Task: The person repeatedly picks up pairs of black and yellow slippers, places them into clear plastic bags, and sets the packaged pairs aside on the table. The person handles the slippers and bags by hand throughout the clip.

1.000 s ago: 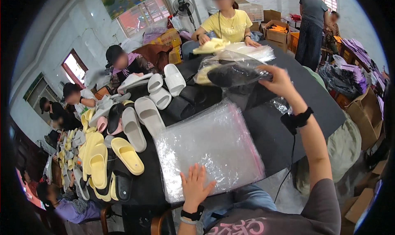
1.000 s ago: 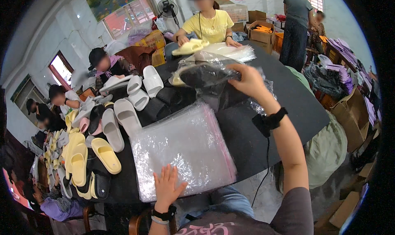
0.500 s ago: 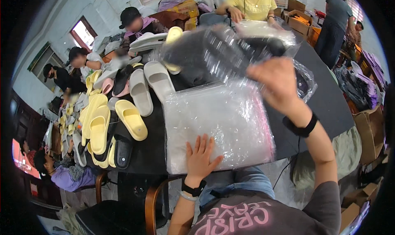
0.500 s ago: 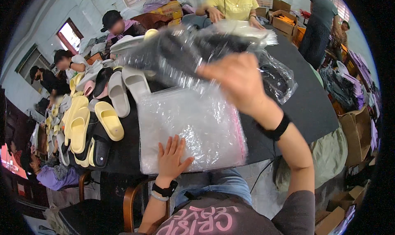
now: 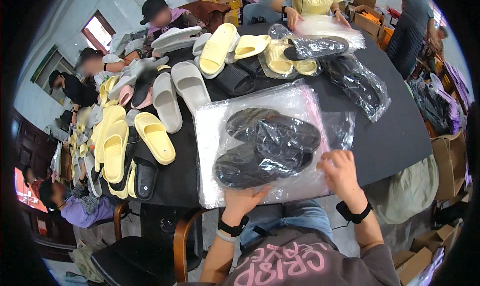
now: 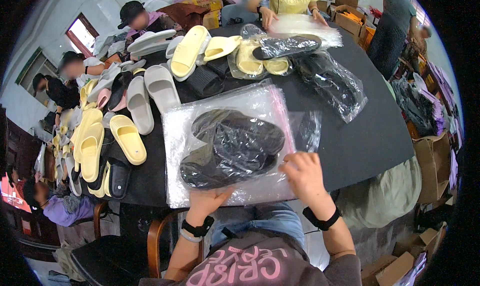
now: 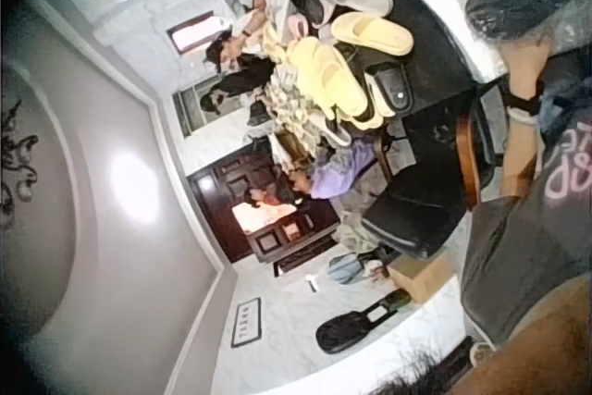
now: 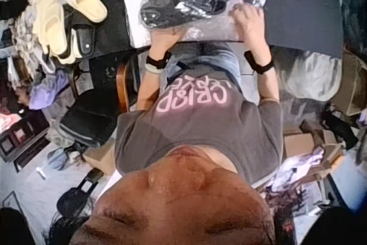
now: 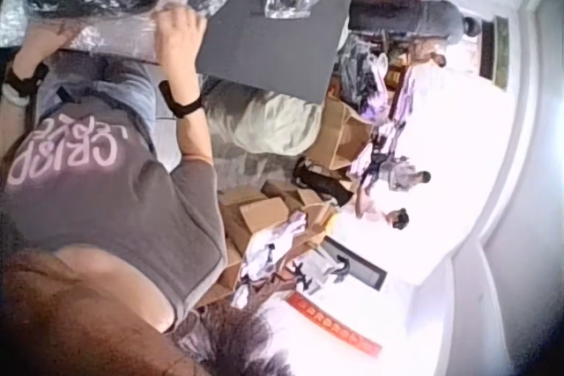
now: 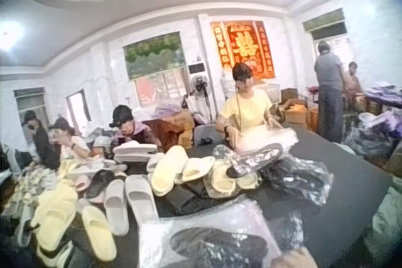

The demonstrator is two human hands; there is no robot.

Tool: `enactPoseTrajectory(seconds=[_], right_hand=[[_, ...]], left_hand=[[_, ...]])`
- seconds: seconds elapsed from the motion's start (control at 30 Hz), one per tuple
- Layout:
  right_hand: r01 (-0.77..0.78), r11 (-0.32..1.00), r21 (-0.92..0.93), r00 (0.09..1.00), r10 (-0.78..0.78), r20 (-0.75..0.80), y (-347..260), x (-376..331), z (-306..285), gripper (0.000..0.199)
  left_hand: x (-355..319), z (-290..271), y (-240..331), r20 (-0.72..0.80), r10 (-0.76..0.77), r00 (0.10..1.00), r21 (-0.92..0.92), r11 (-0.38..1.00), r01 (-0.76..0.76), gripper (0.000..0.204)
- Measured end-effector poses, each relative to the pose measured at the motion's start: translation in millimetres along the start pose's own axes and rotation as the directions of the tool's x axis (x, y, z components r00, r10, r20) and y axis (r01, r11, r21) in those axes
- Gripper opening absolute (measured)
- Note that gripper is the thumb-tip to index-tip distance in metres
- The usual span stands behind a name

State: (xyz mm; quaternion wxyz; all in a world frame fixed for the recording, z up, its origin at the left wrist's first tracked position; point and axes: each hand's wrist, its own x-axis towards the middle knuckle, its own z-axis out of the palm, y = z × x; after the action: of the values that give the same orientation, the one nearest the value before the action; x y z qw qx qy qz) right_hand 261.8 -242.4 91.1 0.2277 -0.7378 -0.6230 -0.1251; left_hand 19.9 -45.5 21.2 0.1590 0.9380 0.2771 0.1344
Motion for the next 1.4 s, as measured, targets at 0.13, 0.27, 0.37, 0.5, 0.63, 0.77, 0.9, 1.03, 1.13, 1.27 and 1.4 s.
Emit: enactPoseTrajectory(seconds=[0.13, 0.27, 0.37, 0.5, 0.63, 0.77, 0.9, 1.03, 1.13, 1.27, 1.4], right_hand=[[-0.307, 0.837, 0.453, 0.941, 0.337, 0.014, 2, -17, -6, 0.056], [-0.406, 0.388, 0.827, 0.847, 0.499, 0.181, 12, -31, -13, 0.054], [-0.519, 0.347, 0.781, 0.794, 0.534, 0.291, 22, -29, -9, 0.041], [-0.585, 0.594, 0.552, 0.809, 0.480, 0.340, 22, -16, -5, 0.047], [-0.587, 0.655, 0.476, 0.809, 0.454, 0.373, 16, -4, -10, 0.039], [-0.422, 0.602, 0.678, 0.897, 0.384, 0.217, 15, -12, -4, 0.024], [-0.086, 0.367, 0.926, 0.994, 0.093, 0.056, 22, -25, -17, 0.015], [-0.104, 0.206, 0.973, 0.981, -0.141, 0.134, 34, -37, -14, 0.020], [-0.236, -0.120, 0.964, 0.971, 0.003, 0.238, 44, -55, -4, 0.041], [-0.433, -0.220, 0.874, 0.867, 0.162, 0.471, 55, -40, -2, 0.044], [-0.441, 0.146, 0.886, 0.897, 0.030, 0.441, 40, 11, -12, 0.033]], left_hand=[[0, 7, -5, -0.065, 0.042, 0.997, 0.029, 0.999, -0.040, 0.048], [-2, 8, -8, 0.012, 0.031, 0.999, 0.042, 0.999, -0.031, 0.049], [1, -1, -9, 0.051, 0.052, 0.997, 0.037, 0.998, -0.054, 0.054], [3, -24, -4, 0.015, 0.125, 0.992, -0.019, 0.992, -0.124, 0.051], [-4, -59, -17, 0.168, 0.076, 0.983, 0.296, 0.947, -0.124, 0.052], [-32, -55, -54, 0.020, -0.121, 0.992, 0.298, 0.948, 0.110, 0.060], [-45, -39, -73, -0.027, -0.178, 0.984, 0.155, 0.971, 0.180, 0.068], [-49, -30, -83, -0.197, -0.218, 0.956, -0.110, 0.974, 0.200, 0.064], [-51, -38, -90, -0.288, -0.275, 0.917, -0.312, 0.933, 0.182, 0.051], [-46, -66, -68, -0.345, -0.292, 0.892, -0.421, 0.898, 0.131, 0.037], [-28, -66, -35, -0.263, -0.297, 0.918, -0.594, 0.799, 0.089, 0.041]])
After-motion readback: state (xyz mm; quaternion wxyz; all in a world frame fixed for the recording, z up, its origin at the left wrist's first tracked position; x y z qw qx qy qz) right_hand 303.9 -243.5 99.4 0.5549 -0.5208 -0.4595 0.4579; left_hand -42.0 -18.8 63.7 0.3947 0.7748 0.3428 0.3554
